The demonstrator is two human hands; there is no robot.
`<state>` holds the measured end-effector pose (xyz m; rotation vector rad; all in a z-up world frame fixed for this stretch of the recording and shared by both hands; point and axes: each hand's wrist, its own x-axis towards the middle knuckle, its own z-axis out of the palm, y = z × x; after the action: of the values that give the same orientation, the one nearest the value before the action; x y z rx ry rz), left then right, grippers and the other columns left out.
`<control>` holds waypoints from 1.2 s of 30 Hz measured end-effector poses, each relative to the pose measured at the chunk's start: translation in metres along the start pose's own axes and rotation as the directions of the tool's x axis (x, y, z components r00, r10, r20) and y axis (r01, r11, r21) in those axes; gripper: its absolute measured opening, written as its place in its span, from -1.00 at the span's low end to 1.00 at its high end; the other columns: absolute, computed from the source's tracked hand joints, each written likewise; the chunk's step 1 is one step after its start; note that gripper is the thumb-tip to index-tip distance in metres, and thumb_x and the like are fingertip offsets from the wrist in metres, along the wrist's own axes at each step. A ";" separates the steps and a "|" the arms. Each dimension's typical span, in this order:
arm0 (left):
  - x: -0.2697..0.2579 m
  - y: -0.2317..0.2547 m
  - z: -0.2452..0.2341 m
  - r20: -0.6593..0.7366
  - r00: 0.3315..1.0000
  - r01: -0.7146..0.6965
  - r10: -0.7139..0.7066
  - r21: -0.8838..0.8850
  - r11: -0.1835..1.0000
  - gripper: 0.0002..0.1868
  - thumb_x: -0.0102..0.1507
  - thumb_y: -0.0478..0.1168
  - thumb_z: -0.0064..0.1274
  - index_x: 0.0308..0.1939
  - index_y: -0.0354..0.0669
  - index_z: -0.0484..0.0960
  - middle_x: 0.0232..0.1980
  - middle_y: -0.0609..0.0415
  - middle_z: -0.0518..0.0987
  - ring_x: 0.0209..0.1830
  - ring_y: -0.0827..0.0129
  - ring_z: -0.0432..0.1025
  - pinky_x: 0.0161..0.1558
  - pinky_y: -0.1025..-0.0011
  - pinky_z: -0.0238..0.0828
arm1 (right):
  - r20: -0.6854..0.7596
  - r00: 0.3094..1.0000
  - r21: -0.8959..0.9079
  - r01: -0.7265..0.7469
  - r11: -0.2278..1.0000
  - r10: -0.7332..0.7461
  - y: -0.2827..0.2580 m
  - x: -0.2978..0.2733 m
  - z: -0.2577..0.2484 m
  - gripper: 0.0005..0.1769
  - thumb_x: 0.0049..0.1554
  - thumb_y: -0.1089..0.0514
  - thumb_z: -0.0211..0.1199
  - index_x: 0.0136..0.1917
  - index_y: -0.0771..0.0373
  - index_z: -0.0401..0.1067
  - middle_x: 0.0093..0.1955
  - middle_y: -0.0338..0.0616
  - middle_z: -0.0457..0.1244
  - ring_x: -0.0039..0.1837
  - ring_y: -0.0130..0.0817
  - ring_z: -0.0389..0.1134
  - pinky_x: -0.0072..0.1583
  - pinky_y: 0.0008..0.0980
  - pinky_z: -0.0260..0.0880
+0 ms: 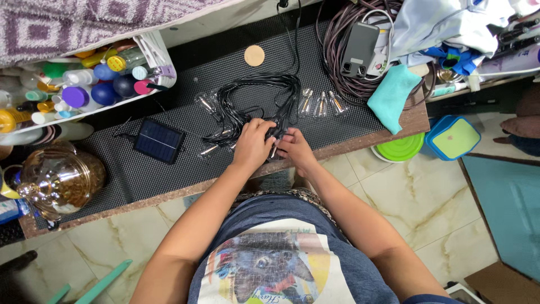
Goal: The person repeatedly picks up small clear light bulbs and screws them into sockets along a black string light cable. After installing several bulbs, the person uses a light blue cloth to wipe the cable and sockets.
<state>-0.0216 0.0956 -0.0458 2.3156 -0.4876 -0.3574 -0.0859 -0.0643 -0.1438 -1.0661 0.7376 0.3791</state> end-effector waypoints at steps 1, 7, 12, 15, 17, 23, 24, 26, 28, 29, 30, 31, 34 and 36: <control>0.001 -0.002 0.002 -0.005 1.000 0.004 -0.004 -0.004 1.000 -0.62 0.18 -0.28 0.22 0.09 -0.12 0.61 0.09 -0.04 0.52 0.16 0.03 0.40 0.18 0.19 0.39 | 0.008 1.000 -0.005 0.019 1.000 -0.019 -0.003 0.000 0.001 -0.51 0.10 0.30 0.29 0.25 0.21 0.19 -0.02 -0.27 0.31 0.05 -0.47 0.38 0.08 -0.42 0.45; 0.007 -0.014 0.008 -0.052 0.998 0.016 -0.019 -0.051 0.999 -0.64 0.21 -0.27 0.21 0.09 -0.18 0.60 0.10 -0.09 0.57 0.14 -0.02 0.43 0.15 0.16 0.39 | 0.005 0.993 -0.077 0.118 0.990 -0.118 -0.018 0.008 0.002 -0.54 0.17 0.30 0.27 0.29 0.24 0.19 -0.02 -0.24 0.30 0.00 -0.48 0.37 0.03 -0.44 0.44; 0.013 -0.018 0.018 -0.088 0.986 0.115 -0.139 -0.235 0.965 -0.62 0.23 -0.33 0.16 0.14 -0.21 0.56 0.00 -0.07 0.60 -0.05 0.14 0.57 0.03 0.25 0.51 | 0.001 0.973 -0.178 0.227 0.958 -0.230 -0.032 0.016 0.007 -0.58 0.19 0.32 0.23 0.31 0.30 0.27 -0.07 -0.25 0.32 -0.06 -0.51 0.34 -0.03 -0.47 0.41; 0.018 -0.016 0.025 -0.151 0.970 0.133 -0.189 -0.319 0.938 -0.58 0.20 -0.39 0.18 0.14 -0.28 0.49 -0.04 -0.10 0.60 -0.12 0.15 0.55 -0.05 0.26 0.51 | 0.017 0.965 -0.187 0.261 0.947 -0.263 -0.046 0.024 0.012 -0.60 0.18 0.33 0.21 0.29 0.29 0.29 -0.08 -0.31 0.33 -0.05 -0.54 0.37 -0.03 -0.51 0.46; 0.024 -0.013 0.029 -0.202 0.967 0.079 -0.153 -0.333 0.940 -0.60 0.20 -0.41 0.19 0.10 -0.26 0.48 -0.03 -0.09 0.58 -0.13 0.15 0.54 -0.05 0.25 0.51 | 0.063 0.959 -0.176 0.284 0.942 -0.277 -0.057 0.026 0.011 -0.61 0.17 0.34 0.19 0.28 0.30 0.30 -0.08 -0.29 0.35 -0.07 -0.53 0.39 -0.03 -0.51 0.47; 0.022 0.001 0.027 -0.294 0.956 -0.033 -0.016 -0.163 0.986 -0.63 0.14 -0.37 0.26 0.00 -0.14 0.54 -0.05 -0.11 0.43 -0.16 0.07 0.47 -0.13 0.22 0.46 | 0.062 0.978 -0.122 0.205 0.971 -0.199 -0.093 0.004 0.001 -0.64 0.21 0.27 0.17 0.28 0.23 0.30 -0.05 -0.24 0.25 -0.09 -0.53 0.31 -0.09 -0.41 0.43; 0.023 0.003 0.025 -0.335 0.941 -0.076 0.042 -0.091 0.993 -0.61 0.10 -0.36 0.29 -0.01 -0.13 0.55 -0.06 -0.11 0.40 -0.14 0.02 0.44 -0.14 0.20 0.44 | 0.047 0.987 -0.090 0.157 0.983 -0.154 -0.099 -0.002 -0.001 -0.67 0.22 0.25 0.15 0.26 0.23 0.31 -0.02 -0.25 0.27 -0.08 -0.53 0.32 -0.08 -0.40 0.44; 0.025 0.006 0.023 -0.243 0.969 0.000 -0.052 -0.211 0.978 -0.68 0.18 -0.35 0.25 0.00 -0.14 0.59 -0.08 -0.08 0.45 -0.19 0.12 0.46 -0.17 0.28 0.44 | 0.018 0.998 -0.021 0.062 0.998 -0.061 -0.110 -0.014 -0.004 -0.74 0.24 0.21 0.13 0.21 0.23 0.32 0.03 -0.27 0.32 -0.06 -0.54 0.35 -0.06 -0.39 0.47; 0.029 0.009 0.026 -0.136 0.983 0.069 -0.119 -0.328 0.942 -0.75 0.26 -0.31 0.20 0.02 -0.14 0.62 -0.07 -0.01 0.51 -0.21 0.24 0.49 -0.15 0.36 0.46 | 0.077 0.995 0.082 0.060 0.995 -0.067 -0.116 -0.024 -0.008 -0.75 0.26 0.21 0.13 0.21 0.22 0.30 0.02 -0.23 0.32 -0.07 -0.50 0.35 -0.04 -0.38 0.48; 0.034 0.010 0.028 -0.080 0.987 0.100 -0.141 -0.385 0.917 -0.76 0.29 -0.27 0.15 0.04 -0.15 0.63 -0.06 0.04 0.55 -0.19 0.30 0.51 -0.12 0.40 0.49 | 0.106 0.992 0.133 0.057 0.989 -0.071 -0.118 -0.028 -0.010 -0.75 0.27 0.20 0.13 0.21 0.21 0.29 0.01 -0.21 0.32 -0.08 -0.48 0.35 -0.03 -0.38 0.48; 0.038 0.011 0.030 -0.023 0.987 0.132 -0.158 -0.439 0.889 -0.77 0.33 -0.24 0.11 0.06 -0.15 0.64 -0.05 0.08 0.59 -0.18 0.36 0.53 -0.08 0.45 0.51 | 0.109 0.991 0.151 0.060 0.987 -0.077 -0.119 -0.030 -0.011 -0.75 0.27 0.20 0.13 0.22 0.21 0.29 0.02 -0.21 0.32 -0.08 -0.49 0.35 -0.03 -0.38 0.48; 0.042 0.012 0.033 0.083 0.970 0.237 -0.229 -0.535 0.811 -0.74 0.34 -0.19 0.06 0.08 -0.14 0.62 -0.05 0.09 0.60 -0.15 0.37 0.53 -0.10 0.43 0.50 | 0.111 0.990 0.168 0.064 0.984 -0.083 -0.120 -0.033 -0.012 -0.76 0.28 0.20 0.14 0.22 0.21 0.29 0.02 -0.21 0.32 -0.07 -0.50 0.34 -0.02 -0.38 0.48; 0.055 0.015 0.043 0.382 0.867 0.497 -0.319 -0.676 0.544 -0.66 0.38 -0.05 -0.06 0.13 -0.11 0.60 -0.03 0.15 0.63 -0.07 0.44 0.50 -0.11 0.39 0.48 | 0.121 0.988 0.178 0.072 0.981 -0.094 -0.123 -0.040 -0.018 -0.74 0.28 0.20 0.14 0.24 0.21 0.28 0.03 -0.19 0.32 -0.05 -0.48 0.36 -0.02 -0.41 0.44; 0.063 0.016 0.048 0.514 0.803 0.596 -0.302 -0.681 0.426 -0.63 0.40 0.04 -0.11 0.11 -0.07 0.61 0.02 0.20 0.63 -0.01 0.50 0.48 -0.06 0.39 0.47 | 0.108 0.989 0.148 0.080 0.986 -0.097 -0.122 -0.045 -0.019 -0.71 0.27 0.21 0.15 0.26 0.20 0.28 0.04 -0.21 0.32 -0.02 -0.49 0.37 0.00 -0.42 0.42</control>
<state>0.0118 0.0281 -0.0745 1.3784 0.2107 -1.0100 -0.0499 -0.1340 -0.0380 -0.9302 0.6036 0.3037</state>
